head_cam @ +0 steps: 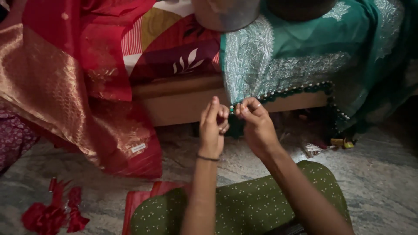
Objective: Attaching decorative tassels and beads to the edge of a green saree.
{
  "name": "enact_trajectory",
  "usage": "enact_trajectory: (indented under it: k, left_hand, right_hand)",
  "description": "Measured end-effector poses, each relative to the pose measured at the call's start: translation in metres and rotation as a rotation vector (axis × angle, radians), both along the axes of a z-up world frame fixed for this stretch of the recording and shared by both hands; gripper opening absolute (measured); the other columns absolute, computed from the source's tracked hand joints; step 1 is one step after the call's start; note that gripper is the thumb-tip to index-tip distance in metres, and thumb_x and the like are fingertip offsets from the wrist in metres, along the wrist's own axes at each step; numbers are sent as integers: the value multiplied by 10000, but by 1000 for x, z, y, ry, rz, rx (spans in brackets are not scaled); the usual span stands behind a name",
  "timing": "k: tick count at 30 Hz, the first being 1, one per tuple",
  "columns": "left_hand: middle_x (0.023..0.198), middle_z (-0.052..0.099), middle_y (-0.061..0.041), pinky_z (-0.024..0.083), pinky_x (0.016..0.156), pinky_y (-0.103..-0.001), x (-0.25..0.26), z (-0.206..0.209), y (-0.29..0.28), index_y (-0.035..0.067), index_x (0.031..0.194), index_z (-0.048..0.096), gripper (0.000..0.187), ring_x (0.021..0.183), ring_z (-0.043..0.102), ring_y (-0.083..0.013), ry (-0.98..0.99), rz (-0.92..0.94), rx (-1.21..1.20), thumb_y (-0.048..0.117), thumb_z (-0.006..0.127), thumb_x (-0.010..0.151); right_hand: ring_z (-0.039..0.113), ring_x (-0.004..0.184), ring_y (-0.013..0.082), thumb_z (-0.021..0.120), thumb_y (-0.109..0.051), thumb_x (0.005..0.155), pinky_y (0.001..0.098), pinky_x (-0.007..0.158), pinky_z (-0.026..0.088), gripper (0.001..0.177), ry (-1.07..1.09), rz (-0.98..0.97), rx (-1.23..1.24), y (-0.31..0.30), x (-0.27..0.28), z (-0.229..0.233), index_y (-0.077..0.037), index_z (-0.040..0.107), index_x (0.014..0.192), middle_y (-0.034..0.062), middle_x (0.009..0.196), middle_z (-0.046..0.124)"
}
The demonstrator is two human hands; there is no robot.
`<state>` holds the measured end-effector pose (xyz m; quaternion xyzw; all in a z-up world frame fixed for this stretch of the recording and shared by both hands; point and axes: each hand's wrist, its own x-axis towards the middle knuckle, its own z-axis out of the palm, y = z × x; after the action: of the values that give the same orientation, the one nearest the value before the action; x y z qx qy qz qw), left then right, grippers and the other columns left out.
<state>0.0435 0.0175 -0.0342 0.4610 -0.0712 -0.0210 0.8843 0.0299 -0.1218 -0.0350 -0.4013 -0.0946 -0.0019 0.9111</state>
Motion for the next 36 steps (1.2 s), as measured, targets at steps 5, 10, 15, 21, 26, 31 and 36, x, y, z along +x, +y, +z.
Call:
enact_trajectory:
  k: [5, 10, 15, 21, 26, 31, 36]
  left_hand:
    - [934, 723, -38, 419, 573, -201, -28, 3, -1, 38, 1090, 720, 264, 655, 538, -26, -180, 261, 252, 279, 619, 1053]
    - [861, 754, -69, 530, 627, -209, -46, 30, -1, 3, 1071, 778, 245, 668, 683, -52, -314, 584, 860, 224, 744, 972]
    - [635, 714, -18, 487, 503, -233, -53, 28, -8, 8, 922, 809, 170, 545, 616, -50, -5, 357, 761, 171, 778, 888]
    - [807, 752, 4, 535, 602, -202, -44, -16, 3, 5, 959, 792, 144, 666, 656, -30, -88, 368, 579, 140, 767, 914]
    - [834, 752, -1, 485, 561, -197, -44, -9, 9, 13, 988, 792, 139, 662, 648, -42, -8, 322, 535, 125, 744, 922]
    - [823, 765, -19, 478, 563, -185, -47, 7, 8, 9, 985, 794, 137, 652, 653, -43, -51, 385, 639, 123, 755, 921]
    - [907, 770, -65, 533, 609, -223, -31, -11, 11, 3, 1011, 745, 125, 712, 682, -79, -68, 274, 468, 109, 698, 964]
  right_hand:
    - [576, 1034, 113, 628, -68, 995, 283, 959, 463, 30, -32, -178, -304, -8, -15, -13, -68, 605, 1015, 22, 1074, 617]
    - [571, 1081, 105, 652, -70, 998, 259, 983, 466, 52, -145, -285, -577, -7, -30, -24, -31, 617, 1002, 16, 1137, 589]
    - [638, 925, 122, 666, -35, 946, 272, 801, 551, 50, -201, -323, -785, 0, -49, -5, -20, 628, 975, 34, 1067, 596]
    - [676, 776, 221, 668, -176, 934, 369, 704, 542, 80, -378, 765, -1588, -68, -114, -96, -110, 705, 962, 85, 874, 716]
    - [648, 760, 281, 627, -163, 990, 433, 661, 526, 111, -557, 871, -1701, -147, -261, -249, -85, 681, 932, 118, 862, 679]
    - [613, 739, 355, 575, -147, 1059, 512, 608, 506, 203, -856, 1011, -1824, -229, -340, -391, -55, 652, 895, 158, 847, 631]
    - [579, 774, 567, 391, -104, 1251, 697, 575, 487, 389, -580, 1053, -2191, -247, -323, -381, 182, 538, 1031, 358, 840, 550]
